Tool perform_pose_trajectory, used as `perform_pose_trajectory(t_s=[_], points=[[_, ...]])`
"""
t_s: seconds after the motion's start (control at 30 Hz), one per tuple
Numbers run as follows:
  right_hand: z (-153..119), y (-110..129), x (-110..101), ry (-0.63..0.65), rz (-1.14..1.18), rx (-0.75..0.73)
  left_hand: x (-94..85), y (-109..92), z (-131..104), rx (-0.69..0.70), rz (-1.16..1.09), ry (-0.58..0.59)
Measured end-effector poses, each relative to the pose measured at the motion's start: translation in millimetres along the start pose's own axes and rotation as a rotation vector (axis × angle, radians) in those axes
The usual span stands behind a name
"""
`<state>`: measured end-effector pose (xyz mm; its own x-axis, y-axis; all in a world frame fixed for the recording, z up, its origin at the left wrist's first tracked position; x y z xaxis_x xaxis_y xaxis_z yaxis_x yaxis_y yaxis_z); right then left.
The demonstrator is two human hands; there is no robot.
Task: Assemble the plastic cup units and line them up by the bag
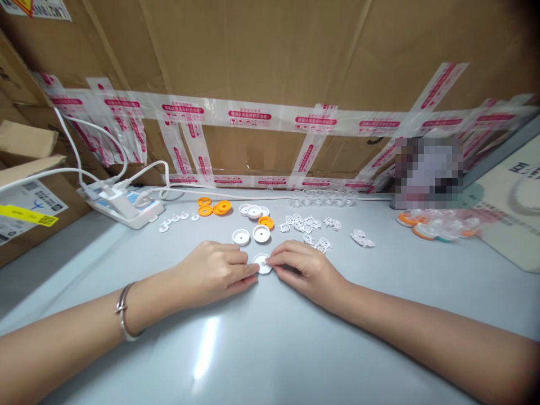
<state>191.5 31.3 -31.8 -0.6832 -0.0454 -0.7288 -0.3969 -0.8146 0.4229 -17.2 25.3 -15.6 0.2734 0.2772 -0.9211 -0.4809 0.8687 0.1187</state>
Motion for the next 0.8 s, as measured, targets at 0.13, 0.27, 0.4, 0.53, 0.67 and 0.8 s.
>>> perform_pose_trajectory(t_s=[0.13, 0.27, 0.4, 0.53, 0.67, 0.8], points=[[-0.6, 0.3, -0.2, 0.018, -0.036, -0.012, -0.1, 0.4, 0.3, -0.003, -0.013, 0.000], [-0.5, 1.3, -0.6, 0.033, -0.053, -0.015, 0.4, 1.0, -0.2, -0.009, -0.016, 0.010], [-0.6, 1.6, -0.7, 0.048, -0.056, -0.020, 1.4, 1.6, -1.3, -0.008, -0.025, 0.013], [-0.8, 1.1, -1.0, 0.075, -0.057, 0.006, 2.3, 2.5, -1.8, -0.008, -0.030, 0.013], [-0.7, 0.7, -1.3, 0.079, -0.047, 0.033, 1.8, 2.2, -1.3, -0.006, -0.033, 0.014], [-0.1, 2.3, -1.3, 0.050, 0.002, 0.049, 0.9, 1.3, -0.8, -0.033, -0.057, -0.003]])
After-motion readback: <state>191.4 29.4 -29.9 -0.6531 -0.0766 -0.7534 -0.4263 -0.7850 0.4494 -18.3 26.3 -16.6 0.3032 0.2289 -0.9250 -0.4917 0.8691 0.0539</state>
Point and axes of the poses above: each hand's wrist, its own z-axis towards the middle knuckle, its own x-axis out of the palm, y = z × x, the point moved 1 cm from there along z, towards the middle knuckle
